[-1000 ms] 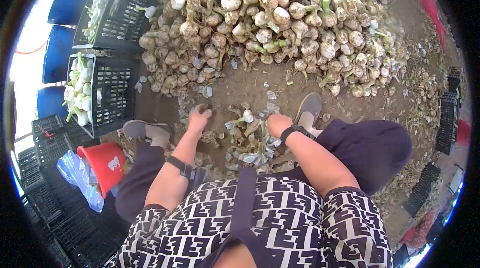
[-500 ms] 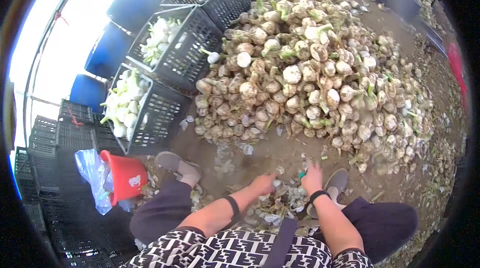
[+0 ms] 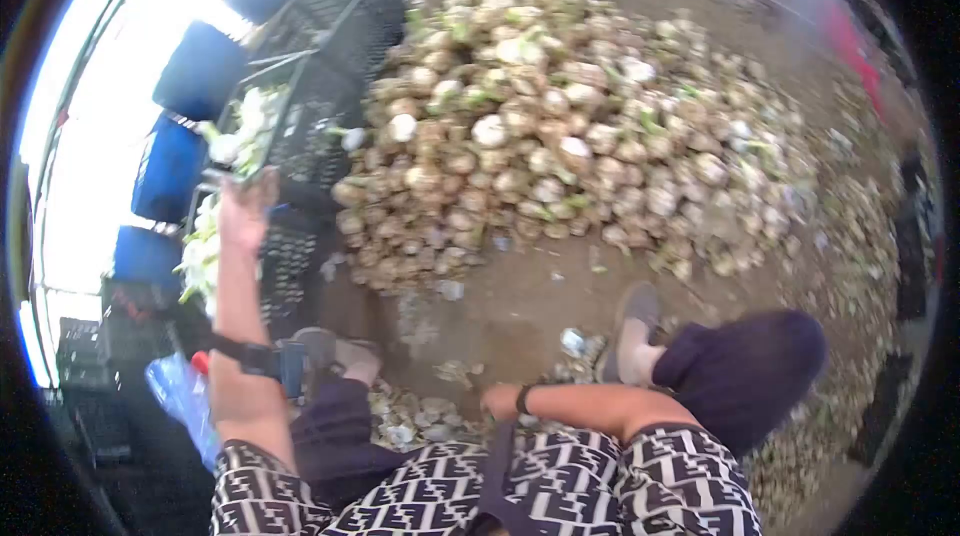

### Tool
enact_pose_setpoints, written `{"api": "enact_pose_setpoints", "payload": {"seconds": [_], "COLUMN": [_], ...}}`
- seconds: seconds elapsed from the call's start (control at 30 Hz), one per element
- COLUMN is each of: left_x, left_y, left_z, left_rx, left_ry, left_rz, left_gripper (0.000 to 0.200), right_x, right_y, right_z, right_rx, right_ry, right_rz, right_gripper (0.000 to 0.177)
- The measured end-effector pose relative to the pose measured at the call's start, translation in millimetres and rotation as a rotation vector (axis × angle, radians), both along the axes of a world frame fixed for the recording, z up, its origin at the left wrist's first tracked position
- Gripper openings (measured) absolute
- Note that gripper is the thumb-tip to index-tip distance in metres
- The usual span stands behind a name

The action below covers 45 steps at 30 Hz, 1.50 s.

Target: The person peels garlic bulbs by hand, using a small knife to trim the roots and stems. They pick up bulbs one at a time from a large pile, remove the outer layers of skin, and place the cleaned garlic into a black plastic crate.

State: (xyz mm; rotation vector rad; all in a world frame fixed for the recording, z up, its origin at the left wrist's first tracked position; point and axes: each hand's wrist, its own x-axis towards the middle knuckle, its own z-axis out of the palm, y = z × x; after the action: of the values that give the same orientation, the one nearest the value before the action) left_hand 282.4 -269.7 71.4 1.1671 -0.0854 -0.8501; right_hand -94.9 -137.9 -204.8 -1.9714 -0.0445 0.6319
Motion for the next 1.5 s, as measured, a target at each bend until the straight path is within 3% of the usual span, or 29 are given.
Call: {"api": "enact_pose_setpoints", "payload": {"seconds": [0.03, 0.1, 0.13, 0.17, 0.2, 0.27, 0.3, 0.37, 0.4, 0.47, 0.5, 0.63, 0.7, 0.73, 0.8, 0.9, 1.03, 1.1, 1.13, 1.17, 1.23, 1.3, 1.37, 1.43, 1.5], "left_x": [-5, -12, -61, -92, -109, -174, -192, -230, -242, -254, -257, -253, -252, -254, -261, -272, -274, -273, -270, -269, -268, -267, -266, -266, -267], "left_y": [0, 17, 20, 36, 54, 77, 94, 119, 134, 151, 156, 167, 168, 164, 154, 147, 160, 166, 167, 170, 172, 175, 173, 172, 172], "left_z": [3, -44, -48, -52, -72, -75, -79, -75, -83, -83, -79, -87, -93, -92, -93, -92, -75, -73, -69, -70, -74, -75, -72, -73, -68], "left_rx": [0.06, 0.134, 0.258, 0.318, 0.355, 0.35, 0.286, 0.3, 0.308, 0.345, 0.377, 0.356, 0.293, 0.322, 0.295, 0.243, 0.261, 0.051, 0.004, -0.001, -0.201, -0.257, -0.36, -0.388, -0.274], "left_ry": [-0.068, -0.179, -0.213, -0.346, -0.299, 0.013, 0.08, 0.15, 0.197, 0.257, 0.294, 0.273, 0.229, 0.197, 0.159, 0.122, 0.177, 0.173, 0.248, 0.249, 0.236, 0.23, 0.174, 0.138, 0.033], "left_rz": [0.014, -0.341, -0.253, -0.414, -0.502, -0.381, -0.43, -0.396, -0.387, -0.451, -0.467, -0.446, -0.432, -0.456, -0.521, -0.506, -0.555, -0.475, -0.47, -0.475, -0.503, -0.485, -0.475, -0.541, -0.58], "left_gripper": [0.039, 0.037, 0.034, 0.029, 0.03, 0.022, 0.022, 0.023, 0.023, 0.023, 0.023, 0.024, 0.029, 0.036, 0.041, 0.037, 0.045, 0.041, 0.045, 0.045, 0.048, 0.055, 0.06, 0.063, 0.066], "right_x": [-2, -7, -10, -14, -18, -22, -23, -16, -10, 2, 5, 7, 0, 2, -5, -16, -31, -37, -35, -34, -33, -33, -33, -26, -21], "right_y": [-9, -54, -71, -101, -123, -181, -212, -260, -284, -324, -337, -318, -256, -230, -163, -93, -71, -64, -59, -59, -63, -60, -60, -57, -57], "right_z": [-17, -9, -10, 7, 7, 31, 47, 83, 71, 77, 58, 69, 122, 115, 153, 186, 219, 224, 219, 215, 210, 213, 219, 224, 225], "right_rx": [-0.137, -0.084, -0.14, -0.199, -0.266, -0.456, -0.376, -0.505, -0.697, -0.394, -0.521, -0.352, -0.44, -0.64, -0.571, -0.496, -0.289, 0.566, 0.637, 0.63, 0.65, 0.767, 1.145, 1.111, 0.894], "right_ry": [0.072, 0.079, -0.032, -0.066, -0.07, -0.325, -0.292, -0.357, -0.44, 0.023, 0.046, -0.052, -0.497, -0.627, -0.767, -0.687, -0.545, -0.428, -0.515, -0.517, -0.425, -0.344, 0.071, 0.008, -0.116], "right_rz": [-0.133, -0.473, -0.736, -0.843, -1.126, -1.553, -1.691, -1.833, -1.854, -1.835, -1.787, -1.968, -1.741, -1.575, -1.232, -0.804, -0.761, -0.953, -1.01, -1.014, -1.425, -1.439, -1.325, -1.315, -1.306], "right_gripper": [0.036, 0.028, 0.023, 0.025, 0.021, 0.025, 0.031, 0.041, 0.046, 0.053, 0.056, 0.048, 0.051, 0.052, 0.056, 0.066, 0.065, 0.058, 0.042, 0.042, 0.032, 0.03, 0.03, 0.028, 0.029]}}
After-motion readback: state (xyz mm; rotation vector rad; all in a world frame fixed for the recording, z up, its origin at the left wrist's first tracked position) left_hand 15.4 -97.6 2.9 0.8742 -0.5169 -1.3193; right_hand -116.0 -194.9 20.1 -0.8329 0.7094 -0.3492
